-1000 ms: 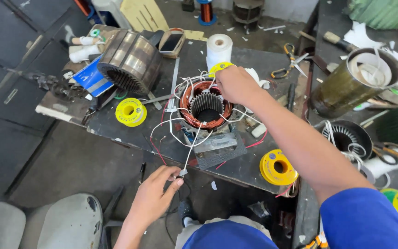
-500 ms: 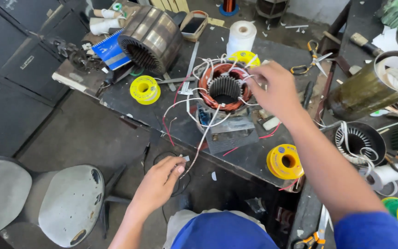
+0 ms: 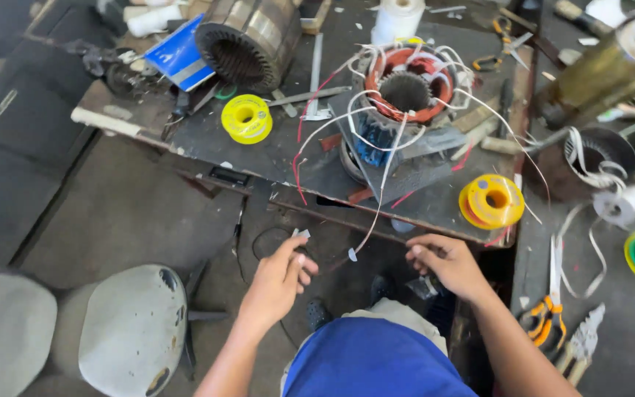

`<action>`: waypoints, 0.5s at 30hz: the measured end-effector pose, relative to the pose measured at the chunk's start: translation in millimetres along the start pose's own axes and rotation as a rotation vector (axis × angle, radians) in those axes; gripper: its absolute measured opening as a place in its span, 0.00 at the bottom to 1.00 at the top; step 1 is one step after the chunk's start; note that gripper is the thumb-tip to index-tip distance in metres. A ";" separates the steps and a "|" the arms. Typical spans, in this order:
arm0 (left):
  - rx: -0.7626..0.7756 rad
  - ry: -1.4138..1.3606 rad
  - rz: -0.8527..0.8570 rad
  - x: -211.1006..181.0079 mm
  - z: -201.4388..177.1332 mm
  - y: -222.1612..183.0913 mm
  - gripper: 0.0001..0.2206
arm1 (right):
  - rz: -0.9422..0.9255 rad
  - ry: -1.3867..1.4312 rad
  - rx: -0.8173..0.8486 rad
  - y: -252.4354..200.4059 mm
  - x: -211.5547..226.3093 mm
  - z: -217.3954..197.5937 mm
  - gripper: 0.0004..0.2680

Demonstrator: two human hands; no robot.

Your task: Insulating and connecting wire joints on an electric motor stator using hand tools and wire strippers.

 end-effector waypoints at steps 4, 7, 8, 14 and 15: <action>0.099 0.129 0.208 38.8 20.4 3.5 0.14 | 0.065 0.101 -0.065 -25.0 -31.8 18.1 0.08; 0.120 0.210 0.126 82.0 18.1 9.3 0.13 | 0.152 -0.020 -0.037 -41.1 -52.1 17.8 0.06; 0.263 0.316 0.043 108.8 27.1 11.7 0.14 | 0.028 -0.204 -0.098 -42.8 -46.1 1.2 0.06; 0.322 0.887 0.003 264.3 -89.9 86.6 0.17 | -0.330 -0.610 -0.659 -72.4 69.6 -151.2 0.06; 0.109 0.932 -0.106 241.1 -133.3 89.6 0.18 | -0.344 -0.588 -0.749 -78.7 89.8 -178.6 0.06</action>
Point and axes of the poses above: each hand's wrist, its own y-axis towards the middle knuckle, its own z-axis out of the palm, x = y × z, the point moved 10 cm from there along y, towards the middle knuckle, and after that the axes turned 2 degrees about -y, right-handed, at the moved point
